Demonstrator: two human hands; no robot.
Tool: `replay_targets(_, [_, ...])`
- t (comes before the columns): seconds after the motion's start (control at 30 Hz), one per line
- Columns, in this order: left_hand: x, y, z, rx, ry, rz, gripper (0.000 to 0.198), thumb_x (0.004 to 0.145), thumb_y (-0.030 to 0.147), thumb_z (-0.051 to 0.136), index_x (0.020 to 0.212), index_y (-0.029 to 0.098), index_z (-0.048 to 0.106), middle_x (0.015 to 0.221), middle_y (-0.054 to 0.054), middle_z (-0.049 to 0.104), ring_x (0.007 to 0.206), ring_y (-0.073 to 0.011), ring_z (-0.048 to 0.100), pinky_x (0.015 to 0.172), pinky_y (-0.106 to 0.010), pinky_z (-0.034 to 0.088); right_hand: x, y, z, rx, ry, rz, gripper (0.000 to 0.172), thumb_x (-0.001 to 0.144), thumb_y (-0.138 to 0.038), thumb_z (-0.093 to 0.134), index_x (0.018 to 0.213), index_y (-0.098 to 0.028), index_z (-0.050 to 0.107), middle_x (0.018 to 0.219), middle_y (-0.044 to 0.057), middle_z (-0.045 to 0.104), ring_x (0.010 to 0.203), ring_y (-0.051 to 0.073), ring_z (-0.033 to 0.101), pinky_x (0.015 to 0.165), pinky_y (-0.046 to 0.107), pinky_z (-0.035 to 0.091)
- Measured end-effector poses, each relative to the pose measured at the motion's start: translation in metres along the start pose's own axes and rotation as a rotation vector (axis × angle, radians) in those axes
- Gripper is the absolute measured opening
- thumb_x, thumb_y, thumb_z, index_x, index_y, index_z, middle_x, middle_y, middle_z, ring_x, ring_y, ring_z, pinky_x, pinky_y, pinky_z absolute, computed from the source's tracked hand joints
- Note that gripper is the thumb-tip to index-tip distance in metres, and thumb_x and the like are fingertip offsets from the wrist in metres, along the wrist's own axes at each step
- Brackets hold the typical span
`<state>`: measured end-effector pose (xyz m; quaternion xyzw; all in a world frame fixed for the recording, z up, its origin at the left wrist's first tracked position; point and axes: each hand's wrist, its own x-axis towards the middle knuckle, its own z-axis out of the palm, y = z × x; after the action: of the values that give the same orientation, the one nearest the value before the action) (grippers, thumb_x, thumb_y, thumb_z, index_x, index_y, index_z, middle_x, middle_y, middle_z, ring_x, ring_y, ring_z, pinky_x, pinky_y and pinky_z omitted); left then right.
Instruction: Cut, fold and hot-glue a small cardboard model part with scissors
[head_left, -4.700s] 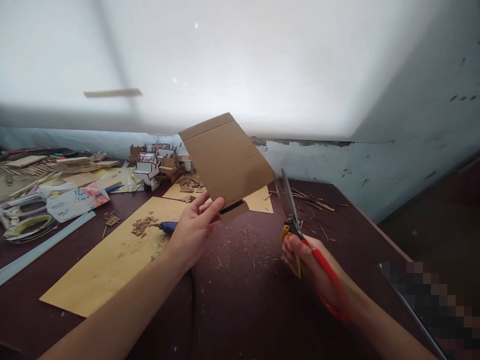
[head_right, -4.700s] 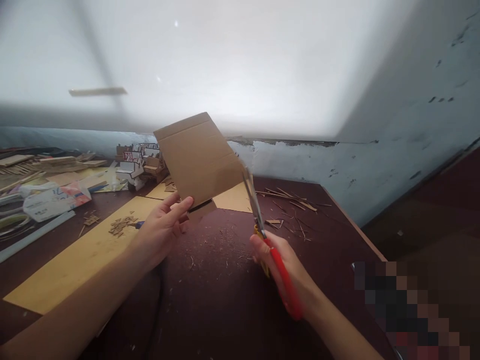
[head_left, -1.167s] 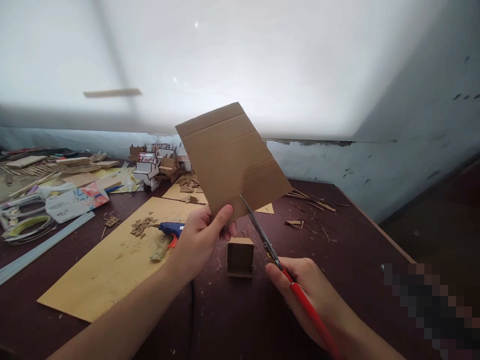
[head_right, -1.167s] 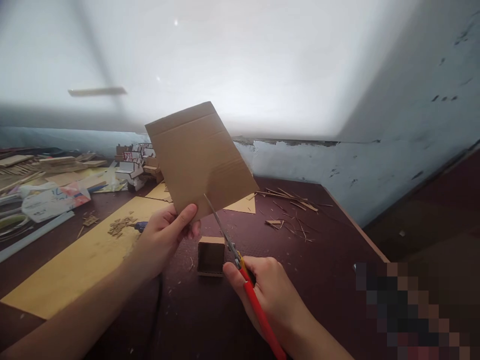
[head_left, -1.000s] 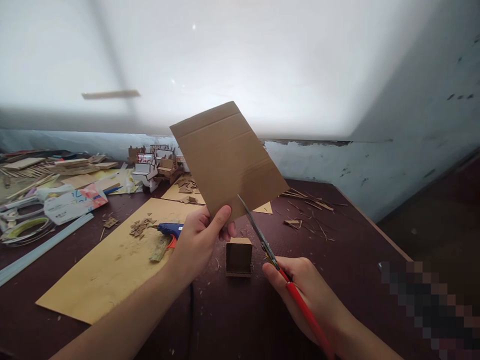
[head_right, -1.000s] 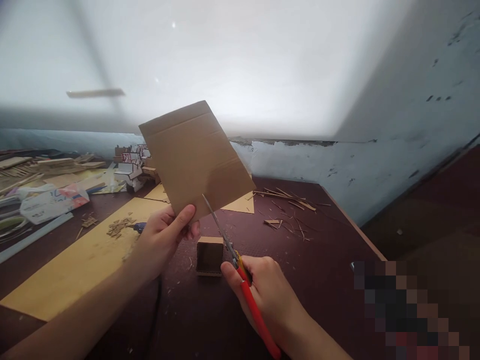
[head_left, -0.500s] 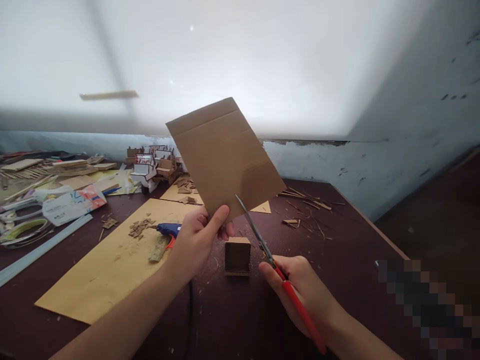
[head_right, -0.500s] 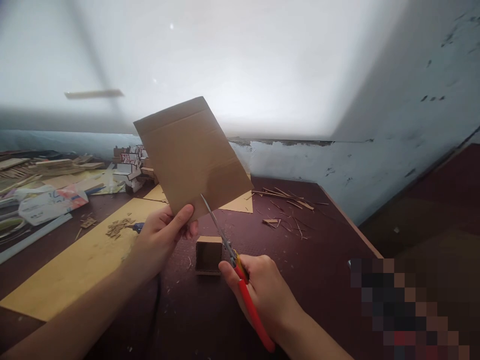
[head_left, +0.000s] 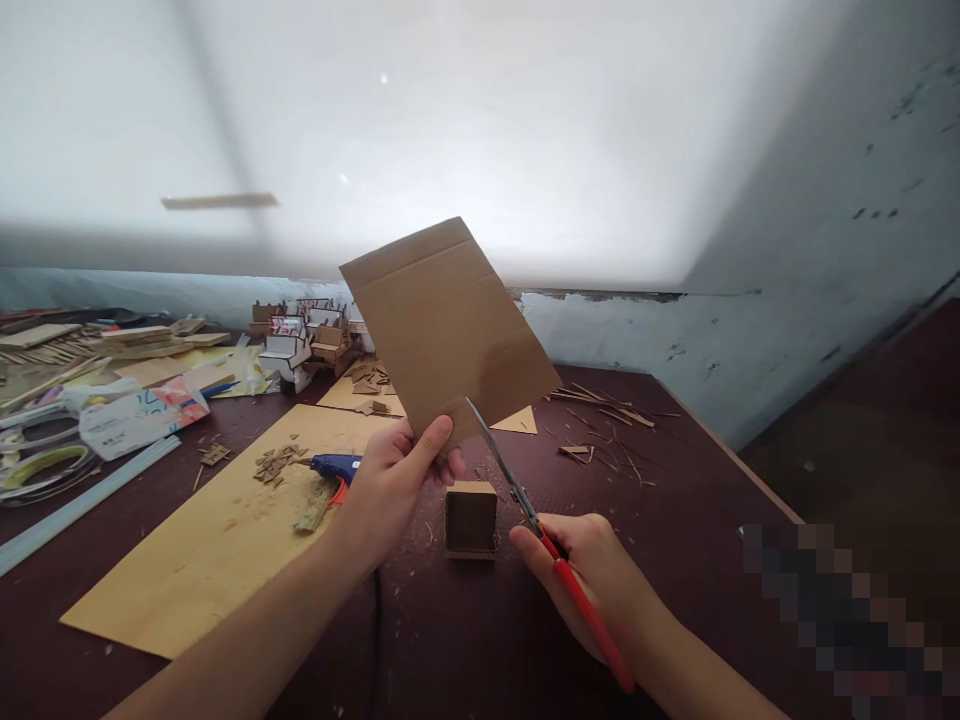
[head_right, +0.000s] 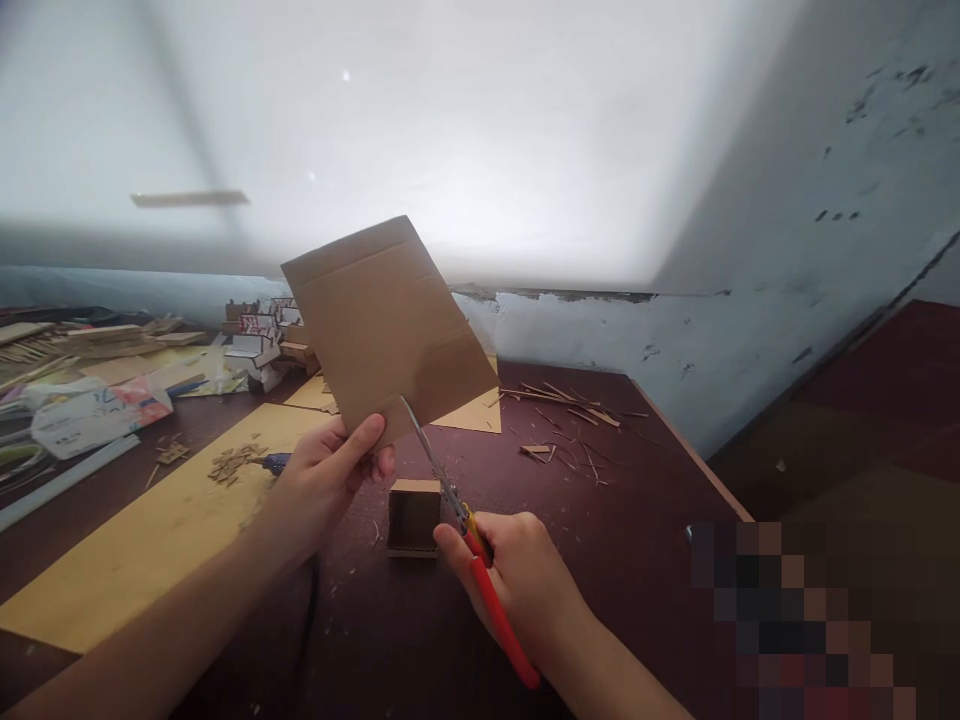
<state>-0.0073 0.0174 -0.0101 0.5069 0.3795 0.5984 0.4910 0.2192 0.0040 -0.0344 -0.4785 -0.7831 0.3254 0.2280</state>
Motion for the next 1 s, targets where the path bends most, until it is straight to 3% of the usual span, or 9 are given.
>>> replay_targets(0.3, [-0.003, -0.003, 0.006, -0.156, 0.083, -0.07, 0.03, 0.095, 0.043, 0.069, 0.081, 0.016, 0.068, 0.07, 0.0, 0.068, 0.064, -0.0089, 0.057, 0.062, -0.02, 0.046, -0.002, -0.013, -0.02, -0.121, -0.061, -0.005, 0.054, 0.094, -0.055, 0.06, 0.063, -0.022, 0.031, 0.059, -0.006, 0.031, 0.056, 0.012, 0.025, 0.052, 0.028, 0.021])
replay_targets(0.4, [-0.002, 0.001, 0.008, -0.2, 0.113, -0.066, 0.027, 0.093, 0.042, 0.072, 0.084, 0.016, 0.069, 0.069, 0.0, 0.068, 0.063, -0.0087, 0.058, 0.06, -0.018, 0.047, -0.005, -0.018, -0.031, -0.23, -0.068, 0.026, 0.05, 0.09, -0.056, 0.065, 0.065, -0.023, 0.038, 0.058, -0.005, 0.045, 0.055, 0.013, 0.034, 0.051, 0.028, 0.026])
replay_targets(0.6, [0.017, 0.016, -0.015, -0.28, 0.374, 0.078, 0.025, 0.082, 0.039, 0.083, 0.087, 0.018, 0.07, 0.074, 0.001, 0.067, 0.067, -0.0082, 0.057, 0.061, -0.016, 0.046, -0.001, -0.008, -0.051, -0.405, -0.054, 0.144, 0.05, 0.089, -0.068, 0.058, 0.065, -0.025, 0.049, 0.063, 0.002, 0.062, 0.054, 0.018, 0.051, 0.05, 0.029, 0.032])
replay_targets(0.7, [0.019, 0.018, -0.027, -0.105, 0.281, -0.024, 0.027, 0.082, 0.042, 0.083, 0.091, 0.018, 0.074, 0.085, -0.001, 0.068, 0.073, -0.0091, 0.055, 0.063, -0.018, 0.046, 0.007, 0.008, -0.058, -0.549, 0.105, 0.278, 0.044, 0.083, -0.067, 0.063, 0.072, -0.025, 0.06, 0.074, 0.008, 0.07, 0.062, 0.025, 0.062, 0.054, 0.032, 0.036])
replay_targets(0.83, [0.008, 0.017, -0.023, 0.092, -0.036, -0.159, 0.03, 0.087, 0.046, 0.077, 0.079, 0.017, 0.073, 0.074, 0.0, 0.063, 0.07, -0.0102, 0.053, 0.063, -0.02, 0.044, 0.015, 0.03, -0.066, -0.668, 0.207, 0.492, 0.042, 0.079, -0.067, 0.063, 0.075, -0.025, 0.063, 0.073, 0.013, 0.072, 0.067, 0.036, 0.068, 0.054, 0.037, 0.038])
replay_targets(0.9, [0.001, 0.017, -0.015, 0.132, -0.166, -0.187, 0.027, 0.088, 0.044, 0.076, 0.084, 0.018, 0.075, 0.079, -0.002, 0.065, 0.073, -0.0118, 0.056, 0.066, -0.022, 0.046, 0.017, 0.034, -0.071, -0.661, 0.241, 0.491, 0.035, 0.077, -0.058, 0.067, 0.078, -0.023, 0.066, 0.08, 0.015, 0.074, 0.076, 0.04, 0.07, 0.059, 0.04, 0.042])
replay_targets(1.0, [-0.005, 0.016, -0.002, 0.185, -0.287, -0.221, 0.023, 0.089, 0.04, 0.074, 0.09, 0.018, 0.076, 0.081, -0.003, 0.067, 0.072, -0.0132, 0.058, 0.067, -0.024, 0.049, 0.017, 0.027, -0.077, -0.556, 0.302, 0.368, 0.035, 0.082, -0.05, 0.062, 0.1, -0.021, 0.07, 0.108, 0.016, 0.075, 0.102, 0.039, 0.069, 0.075, 0.043, 0.05])
